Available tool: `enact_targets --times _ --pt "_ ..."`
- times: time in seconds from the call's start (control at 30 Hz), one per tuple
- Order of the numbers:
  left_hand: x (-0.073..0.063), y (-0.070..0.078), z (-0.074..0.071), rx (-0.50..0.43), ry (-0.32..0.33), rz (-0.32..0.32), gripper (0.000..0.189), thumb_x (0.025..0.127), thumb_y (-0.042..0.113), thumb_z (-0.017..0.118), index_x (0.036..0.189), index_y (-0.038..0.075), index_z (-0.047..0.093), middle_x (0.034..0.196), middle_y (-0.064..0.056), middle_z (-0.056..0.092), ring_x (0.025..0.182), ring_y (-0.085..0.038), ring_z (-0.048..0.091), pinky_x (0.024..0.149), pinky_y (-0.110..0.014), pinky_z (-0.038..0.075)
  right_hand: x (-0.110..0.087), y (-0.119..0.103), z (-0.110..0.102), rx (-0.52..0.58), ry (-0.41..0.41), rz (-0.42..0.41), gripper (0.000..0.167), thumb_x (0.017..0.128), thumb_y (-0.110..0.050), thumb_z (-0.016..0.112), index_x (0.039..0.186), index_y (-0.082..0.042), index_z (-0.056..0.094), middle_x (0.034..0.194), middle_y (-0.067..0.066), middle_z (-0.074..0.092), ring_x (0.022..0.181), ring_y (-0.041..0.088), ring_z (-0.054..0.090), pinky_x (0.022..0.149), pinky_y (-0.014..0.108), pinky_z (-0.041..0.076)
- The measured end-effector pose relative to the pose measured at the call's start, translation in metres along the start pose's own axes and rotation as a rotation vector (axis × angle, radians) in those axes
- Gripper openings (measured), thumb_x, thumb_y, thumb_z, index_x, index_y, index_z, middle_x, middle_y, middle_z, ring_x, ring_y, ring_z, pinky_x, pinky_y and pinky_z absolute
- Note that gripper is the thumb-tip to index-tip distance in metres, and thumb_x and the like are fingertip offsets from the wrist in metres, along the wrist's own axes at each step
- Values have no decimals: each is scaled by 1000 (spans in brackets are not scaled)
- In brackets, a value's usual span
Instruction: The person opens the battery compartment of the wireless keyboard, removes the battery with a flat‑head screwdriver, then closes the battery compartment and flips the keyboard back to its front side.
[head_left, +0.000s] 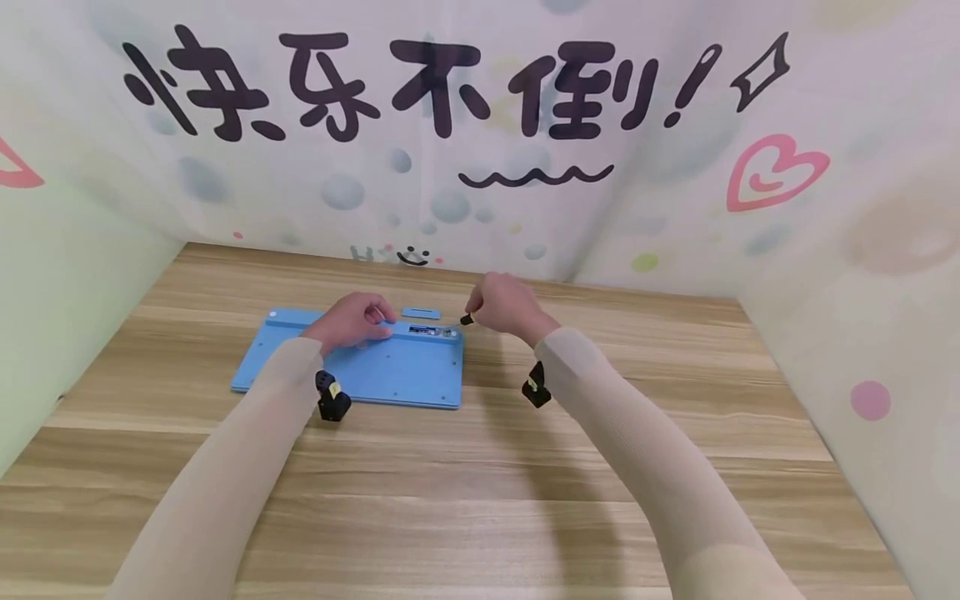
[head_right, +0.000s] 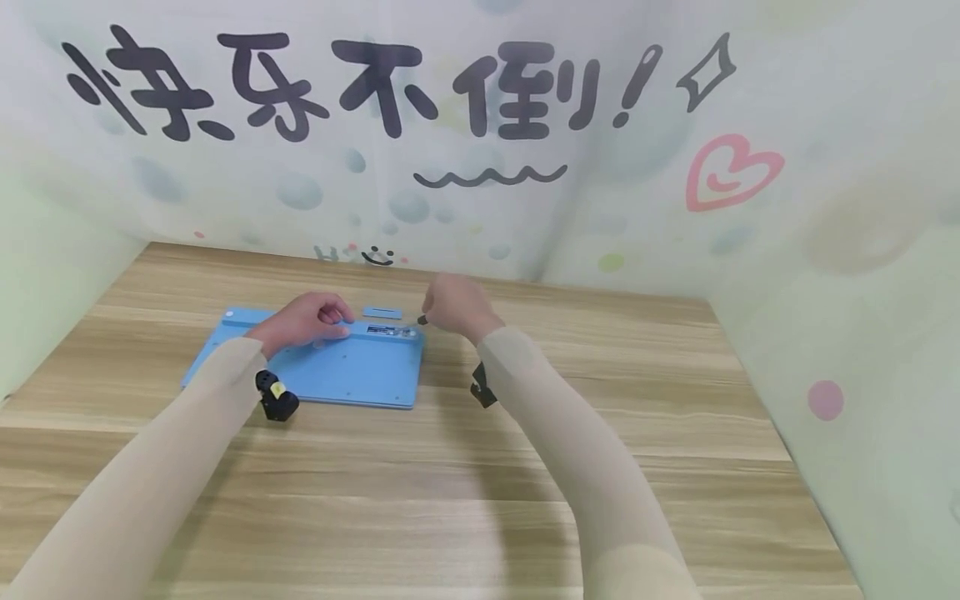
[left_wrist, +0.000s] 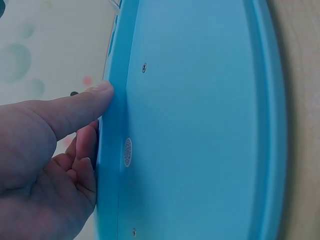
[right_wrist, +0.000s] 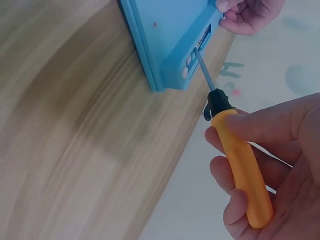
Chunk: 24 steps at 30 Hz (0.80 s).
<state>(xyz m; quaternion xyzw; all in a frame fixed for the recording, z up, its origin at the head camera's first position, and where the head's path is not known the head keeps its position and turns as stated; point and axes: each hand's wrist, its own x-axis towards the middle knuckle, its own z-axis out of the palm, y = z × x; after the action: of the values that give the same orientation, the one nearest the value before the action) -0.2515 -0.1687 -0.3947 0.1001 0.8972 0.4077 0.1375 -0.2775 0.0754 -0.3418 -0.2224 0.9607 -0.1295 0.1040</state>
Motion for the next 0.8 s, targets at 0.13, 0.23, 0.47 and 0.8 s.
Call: enact_targets --times 0.13,0.23,0.47,0.8 --pt "-1 0 0 -11 -1 -4 18 89 6 59 106 -1 58 102 -15 52 94 -28 46 78 -37 42 -4 5 7 33 32 5 28 78 0 53 93 -13 73 94 -1 67 75 14 57 54 26 44" --pt "-1 0 0 -9 3 -13 19 89 7 59 106 -1 58 101 -15 52 93 -28 46 77 -36 42 -7 8 11 45 54 6 28 78 0 54 94 -13 73 95 -1 66 81 14 58 62 28 47" --pt "0 -1 0 -7 4 -14 19 88 7 60 106 -1 58 99 -14 51 91 -27 45 74 -34 42 -13 15 22 136 67 31 20 81 -4 59 95 -12 71 96 1 65 88 16 57 69 32 49" --pt "-1 0 0 -12 5 -11 19 88 7 60 105 -1 58 98 -14 51 91 -27 46 72 -33 44 -20 22 32 211 88 45 18 81 -5 62 96 -11 69 94 3 64 86 18 57 72 34 48"
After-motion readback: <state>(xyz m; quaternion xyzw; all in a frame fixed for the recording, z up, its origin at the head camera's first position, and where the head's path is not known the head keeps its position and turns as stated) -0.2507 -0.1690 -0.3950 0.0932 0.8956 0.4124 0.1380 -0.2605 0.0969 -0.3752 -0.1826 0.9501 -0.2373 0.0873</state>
